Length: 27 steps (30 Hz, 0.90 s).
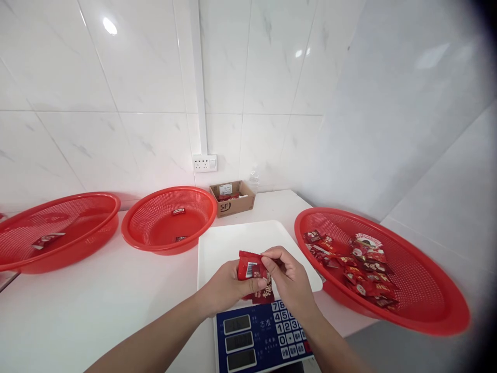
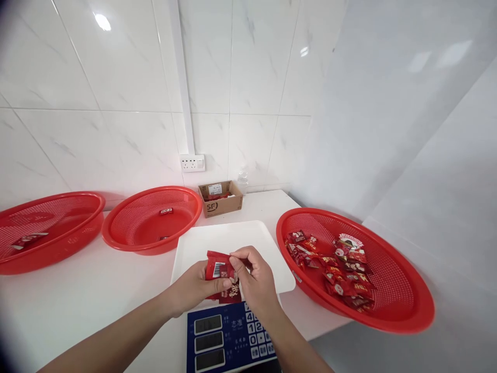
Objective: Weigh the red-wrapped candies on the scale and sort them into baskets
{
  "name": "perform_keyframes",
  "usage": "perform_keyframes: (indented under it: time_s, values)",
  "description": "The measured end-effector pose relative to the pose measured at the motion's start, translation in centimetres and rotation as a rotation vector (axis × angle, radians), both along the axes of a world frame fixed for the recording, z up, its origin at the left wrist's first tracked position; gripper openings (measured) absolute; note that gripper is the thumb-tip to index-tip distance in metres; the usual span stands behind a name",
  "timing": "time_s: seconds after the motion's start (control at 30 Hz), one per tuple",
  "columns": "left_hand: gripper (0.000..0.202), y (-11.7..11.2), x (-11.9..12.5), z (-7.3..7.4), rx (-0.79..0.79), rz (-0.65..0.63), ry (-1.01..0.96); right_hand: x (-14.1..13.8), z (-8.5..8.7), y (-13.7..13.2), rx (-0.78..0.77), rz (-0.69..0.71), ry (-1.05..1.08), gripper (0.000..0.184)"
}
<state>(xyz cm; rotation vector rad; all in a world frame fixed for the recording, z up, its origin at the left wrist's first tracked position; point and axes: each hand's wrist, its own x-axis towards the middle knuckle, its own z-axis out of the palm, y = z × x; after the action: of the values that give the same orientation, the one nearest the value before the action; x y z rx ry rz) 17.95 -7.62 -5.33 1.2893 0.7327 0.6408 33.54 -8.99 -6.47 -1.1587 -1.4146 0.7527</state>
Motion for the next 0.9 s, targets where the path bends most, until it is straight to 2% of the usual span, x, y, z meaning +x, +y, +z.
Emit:
perform_keyframes:
  time_s: [0.07, 0.23, 0.37, 0.53, 0.67, 0.77, 0.83, 0.9]
  values:
    - [0.034, -0.1, 0.1, 0.3, -0.001, 0.026, -0.014, 0.1, -0.2, 0.1, -0.055, 0.022, 0.026, 0.028]
    - [0.037, -0.3, 0.1, 1.0, 0.055, 0.12, -0.043, 0.1, -0.6, 0.2, -0.183, 0.251, 0.109, 0.049]
    - [0.04, -0.4, 0.0, 1.1, 0.067, 0.12, 0.023, -0.1, -0.5, 0.0, -0.193, 0.3, 0.128, 0.036]
    - [0.048, -0.5, -0.2, 1.0, 0.029, 0.142, 0.013, 0.1, -0.5, 0.1, -0.226, 0.195, 0.103, 0.036]
    - [0.047, -0.1, -0.7, 0.5, -0.093, 0.289, -0.126, 0.5, -1.0, 0.6, -0.218, 0.049, 0.254, 0.038]
    - [0.057, 0.3, -1.1, 0.2, -0.114, 0.394, -0.173, 0.8, -1.4, 0.9, -0.222, 0.028, 0.408, 0.036]
    - [0.061, 0.4, -1.2, 0.0, -0.115, 0.421, -0.179, 0.8, -1.6, 1.1, -0.223, 0.027, 0.454, 0.035]
    - [0.058, 0.4, -1.2, 0.0, -0.12, 0.424, -0.187, 0.8, -1.6, 1.1, -0.221, 0.035, 0.455, 0.034]
